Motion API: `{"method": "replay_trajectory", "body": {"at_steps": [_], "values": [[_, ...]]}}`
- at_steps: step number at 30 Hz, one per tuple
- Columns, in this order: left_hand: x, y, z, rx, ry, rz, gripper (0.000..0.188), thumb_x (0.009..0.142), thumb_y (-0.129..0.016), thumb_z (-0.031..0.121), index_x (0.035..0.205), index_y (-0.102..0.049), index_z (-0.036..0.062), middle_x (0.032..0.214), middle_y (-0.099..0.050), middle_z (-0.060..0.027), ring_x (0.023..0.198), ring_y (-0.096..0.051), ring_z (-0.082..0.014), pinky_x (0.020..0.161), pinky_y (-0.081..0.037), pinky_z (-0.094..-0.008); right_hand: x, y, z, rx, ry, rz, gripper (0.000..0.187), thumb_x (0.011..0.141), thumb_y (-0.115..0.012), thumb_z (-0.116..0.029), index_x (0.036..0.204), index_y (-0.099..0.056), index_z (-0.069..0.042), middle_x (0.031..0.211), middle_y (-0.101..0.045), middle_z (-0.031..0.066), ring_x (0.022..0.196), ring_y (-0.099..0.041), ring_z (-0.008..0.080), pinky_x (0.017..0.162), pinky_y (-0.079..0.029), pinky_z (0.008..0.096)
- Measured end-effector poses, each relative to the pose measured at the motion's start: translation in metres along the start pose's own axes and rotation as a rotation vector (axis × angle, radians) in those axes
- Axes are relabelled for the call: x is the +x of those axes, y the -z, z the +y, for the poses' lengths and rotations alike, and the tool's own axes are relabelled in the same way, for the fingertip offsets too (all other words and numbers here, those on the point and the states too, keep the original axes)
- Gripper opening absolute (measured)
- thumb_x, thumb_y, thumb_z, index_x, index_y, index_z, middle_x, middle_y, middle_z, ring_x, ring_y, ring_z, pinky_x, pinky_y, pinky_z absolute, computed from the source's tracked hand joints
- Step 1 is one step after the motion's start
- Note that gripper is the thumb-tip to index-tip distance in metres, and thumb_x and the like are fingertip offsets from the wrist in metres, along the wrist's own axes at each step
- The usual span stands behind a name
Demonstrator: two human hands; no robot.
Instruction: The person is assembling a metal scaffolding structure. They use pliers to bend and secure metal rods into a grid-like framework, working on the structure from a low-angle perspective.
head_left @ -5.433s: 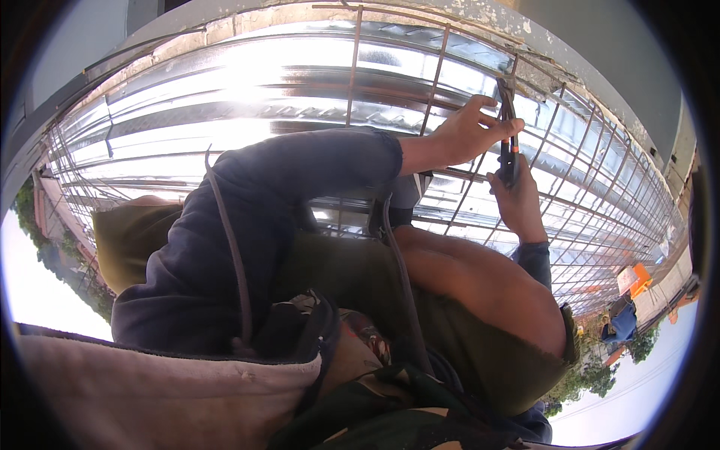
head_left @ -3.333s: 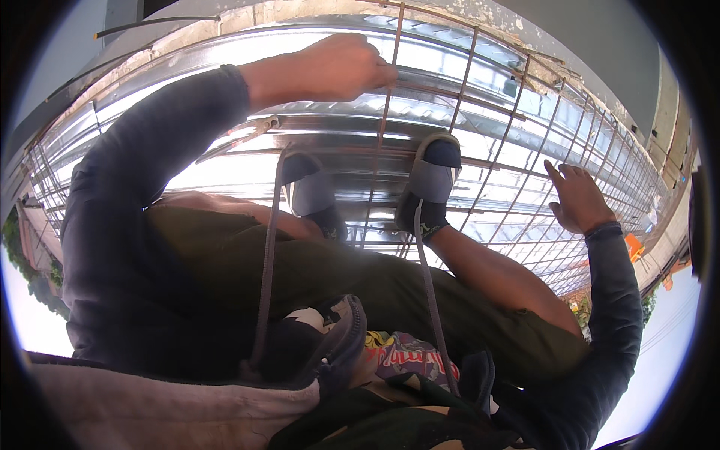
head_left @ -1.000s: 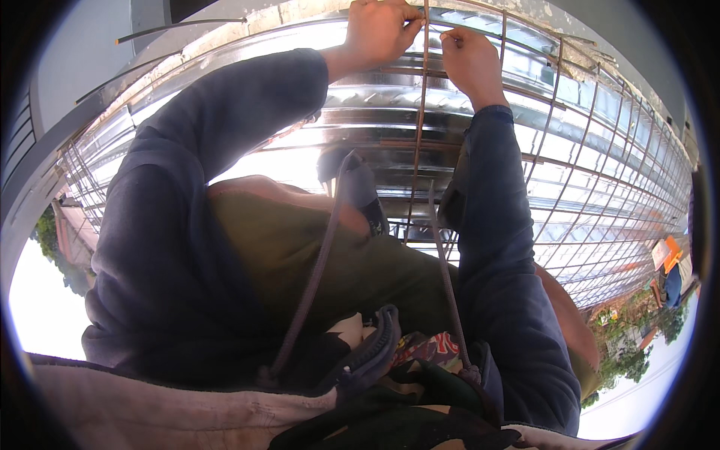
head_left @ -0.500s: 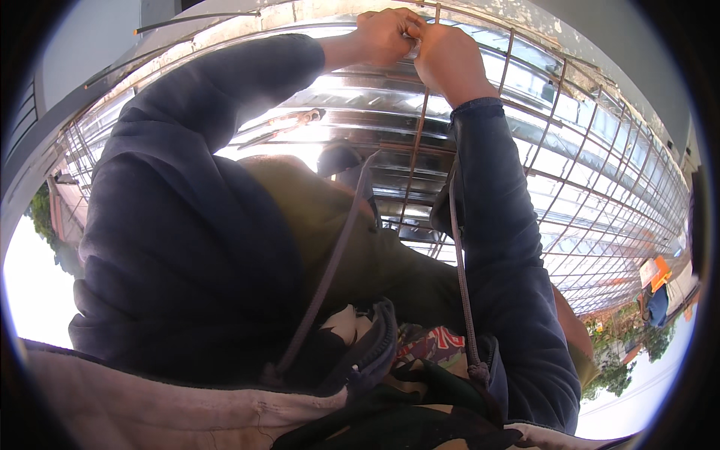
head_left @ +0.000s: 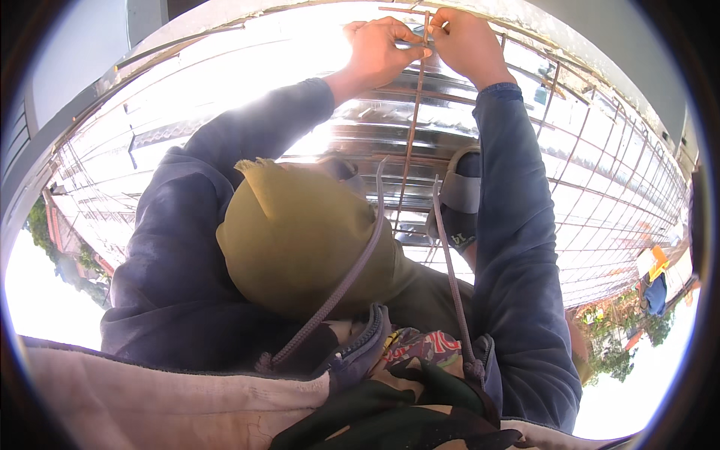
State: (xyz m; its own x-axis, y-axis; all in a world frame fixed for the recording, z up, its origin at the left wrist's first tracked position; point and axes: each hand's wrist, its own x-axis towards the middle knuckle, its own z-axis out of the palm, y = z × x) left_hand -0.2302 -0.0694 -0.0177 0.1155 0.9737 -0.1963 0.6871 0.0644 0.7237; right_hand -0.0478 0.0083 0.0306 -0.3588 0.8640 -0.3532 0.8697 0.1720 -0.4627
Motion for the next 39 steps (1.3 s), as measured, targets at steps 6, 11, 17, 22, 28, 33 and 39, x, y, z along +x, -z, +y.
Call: {"method": "replay_trajectory", "body": {"at_steps": [6,11,17,22,28,33,39], "values": [[0.001,-0.013,0.002,-0.004,-0.005,0.111,0.032,0.095,-0.081,0.051,0.099,-0.088,0.02,0.086,-0.069,0.0061,0.089,-0.063,-0.0145,0.106,-0.026,-0.0428,-0.051,-0.013,0.018,-0.192,0.152,0.025,0.015,0.102,-0.064,-0.02,0.102,-0.074,-0.008,0.086,-0.077,0.015,0.079,-0.076,0.0374,0.072,-0.061,0.0493],[0.006,-0.003,0.016,-0.027,0.104,0.037,0.026,0.096,-0.081,0.043,0.101,-0.088,0.0182,0.099,-0.079,0.0019,0.088,-0.07,-0.0152,0.1,-0.034,-0.0425,-0.074,-0.024,-0.009,-0.126,0.251,0.068,0.013,0.102,-0.063,-0.014,0.101,-0.071,-0.004,0.087,-0.075,0.0174,0.077,-0.073,0.0394,0.07,-0.059,0.0507],[-0.01,0.0,-0.012,-0.096,-0.103,0.171,0.021,0.098,-0.078,0.028,0.111,-0.083,0.0126,0.112,-0.081,-0.0085,0.093,-0.074,-0.0265,0.093,-0.053,-0.0439,-0.019,0.0,-0.027,-0.095,0.302,0.072,0.014,0.1,-0.064,-0.014,0.106,-0.075,-0.006,0.092,-0.077,0.0204,0.088,-0.075,0.0415,0.079,-0.06,0.0515],[-0.073,0.03,-0.02,0.15,-0.184,0.318,0.024,0.098,-0.079,0.027,0.116,-0.079,0.0117,0.108,-0.077,-0.0051,0.106,-0.067,-0.0251,0.096,-0.048,-0.0425,-0.03,-0.003,0.021,-0.17,0.106,0.014,0.01,0.1,-0.067,-0.017,0.099,-0.073,-0.008,0.085,-0.076,0.0196,0.081,-0.074,0.0422,0.074,-0.059,0.0522],[-0.198,0.064,-0.057,0.462,0.003,0.171,0.042,0.097,-0.082,0.041,0.132,-0.074,0.0179,0.13,-0.066,-0.0039,0.12,-0.059,-0.0269,0.101,-0.043,-0.0467,-0.08,-0.009,-0.009,0.107,0.019,-0.181,0.019,0.102,-0.067,-0.019,0.099,-0.075,-0.003,0.09,-0.077,0.0204,0.086,-0.074,0.0417,0.078,-0.058,0.0498],[-0.234,0.049,-0.091,0.483,-0.006,0.147,0.045,0.095,-0.081,0.038,0.133,-0.07,0.018,0.128,-0.062,-0.0048,0.122,-0.058,-0.0277,0.104,-0.045,-0.0483,-0.076,0.011,-0.02,-0.255,0.268,-0.146,0.027,0.103,-0.07,-0.024,0.109,-0.075,0.002,0.099,-0.076,0.0192,0.092,-0.073,0.0392,0.085,-0.058,0.0477],[-0.229,0.068,-0.098,0.388,-0.067,0.1,0.036,0.099,-0.077,0.031,0.129,-0.071,0.0132,0.12,-0.064,-0.0052,0.113,-0.062,-0.0275,0.1,-0.049,-0.0459,-0.084,0.031,-0.043,-0.134,0.502,-0.048,0.025,0.103,-0.074,-0.021,0.12,-0.074,-0.002,0.11,-0.076,0.0151,0.105,-0.072,0.036,0.089,-0.059,0.0433]]}}
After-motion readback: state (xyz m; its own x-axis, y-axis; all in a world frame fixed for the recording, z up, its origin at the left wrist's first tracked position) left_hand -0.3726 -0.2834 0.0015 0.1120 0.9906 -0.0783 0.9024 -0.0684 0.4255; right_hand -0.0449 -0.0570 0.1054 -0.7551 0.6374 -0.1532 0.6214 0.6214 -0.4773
